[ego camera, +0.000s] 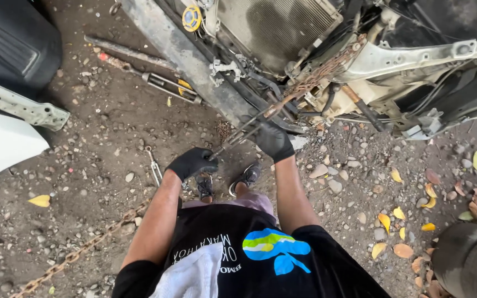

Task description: The person uses a metal bar to pry and remove a chain attached to the front frame of a damaged vehicle. They repeatedly apply leverage to detach the chain from the vehicle's radiator support area.

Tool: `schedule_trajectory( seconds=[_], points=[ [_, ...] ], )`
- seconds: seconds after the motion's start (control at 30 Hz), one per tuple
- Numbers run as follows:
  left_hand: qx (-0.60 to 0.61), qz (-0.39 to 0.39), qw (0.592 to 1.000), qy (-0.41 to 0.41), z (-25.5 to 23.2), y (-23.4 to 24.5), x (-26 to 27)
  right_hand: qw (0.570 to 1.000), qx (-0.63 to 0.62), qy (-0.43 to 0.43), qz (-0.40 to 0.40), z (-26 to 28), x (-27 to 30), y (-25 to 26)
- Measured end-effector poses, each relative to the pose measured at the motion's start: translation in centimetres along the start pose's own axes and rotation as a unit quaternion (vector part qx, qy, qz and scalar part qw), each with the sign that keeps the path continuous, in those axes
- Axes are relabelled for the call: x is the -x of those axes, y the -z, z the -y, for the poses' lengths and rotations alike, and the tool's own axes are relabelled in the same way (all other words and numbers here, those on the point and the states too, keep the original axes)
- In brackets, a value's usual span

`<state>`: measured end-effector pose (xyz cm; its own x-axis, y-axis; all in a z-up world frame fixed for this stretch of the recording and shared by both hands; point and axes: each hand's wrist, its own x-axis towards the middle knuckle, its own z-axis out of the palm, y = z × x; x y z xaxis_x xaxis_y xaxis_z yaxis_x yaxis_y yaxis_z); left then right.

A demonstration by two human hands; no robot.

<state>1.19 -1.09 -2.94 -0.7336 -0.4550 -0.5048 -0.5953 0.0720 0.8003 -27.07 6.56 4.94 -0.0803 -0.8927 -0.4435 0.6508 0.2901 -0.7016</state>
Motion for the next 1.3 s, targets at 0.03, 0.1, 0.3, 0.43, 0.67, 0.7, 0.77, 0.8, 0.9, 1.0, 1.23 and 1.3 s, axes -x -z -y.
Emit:
schedule_trajectory(
  seconds=[0.03, 0.1, 0.3, 0.43, 0.67, 0.7, 0.77, 0.8, 0.9, 1.0, 1.23, 1.3],
  points=[
    [0.003, -0.002, 1.0, 0.001, 0.1, -0.1, -0.2, 1.0, 0.002, -0.003, 0.001, -1.3, -0.9, 1.7],
    [0.079, 0.048, 0.995, 0.036, 0.4, 0.1, -0.3, 0.976, -0.186, 0.011, 0.115, -4.3, -3.0, 4.8],
    [0.072, -0.022, 0.997, -0.002, 0.4, -1.8, 0.8, 0.97, 0.14, 0.046, -0.193, -4.0, -3.8, 2.2],
    [-0.016, -0.099, 0.995, -0.022, -1.5, -2.0, 2.5, 0.941, 0.231, 0.033, -0.245, -4.9, -4.4, 4.2],
    [-0.028, -0.229, 0.966, -0.112, 0.7, -3.0, 4.4, 0.997, -0.08, 0.014, -0.018, -2.9, -2.3, 2.9],
    [0.003, -0.238, 0.97, -0.042, 1.1, -3.1, 4.6, 0.997, -0.049, 0.044, -0.04, -4.0, -3.1, 4.0],
    [0.053, -0.246, 0.967, -0.047, 1.4, -2.5, 5.1, 0.993, -0.015, 0.053, -0.103, -4.6, -3.8, 3.7],
    [0.104, -0.253, 0.96, -0.054, 1.5, -2.3, 5.2, 0.984, 0.02, 0.062, -0.168, -4.7, -4.1, 3.7],
    [-0.06, -0.282, 0.954, -0.083, -0.3, -1.3, 5.7, 0.968, 0.068, 0.072, -0.232, -4.2, -3.9, 2.1],
    [-0.054, -0.223, 0.973, -0.033, -2.9, -1.5, 4.6, 0.966, 0.061, 0.096, -0.231, -6.0, -5.0, 4.4],
    [0.033, -0.147, 0.985, -0.087, 2.1, -3.6, 0.8, 0.97, -0.215, 0.019, 0.11, -4.0, -1.5, 5.5],
    [0.054, -0.039, 0.998, -0.008, 0.7, -2.1, 1.7, 0.959, -0.236, 0.048, 0.15, -6.3, -3.1, 6.9]
  ],
)
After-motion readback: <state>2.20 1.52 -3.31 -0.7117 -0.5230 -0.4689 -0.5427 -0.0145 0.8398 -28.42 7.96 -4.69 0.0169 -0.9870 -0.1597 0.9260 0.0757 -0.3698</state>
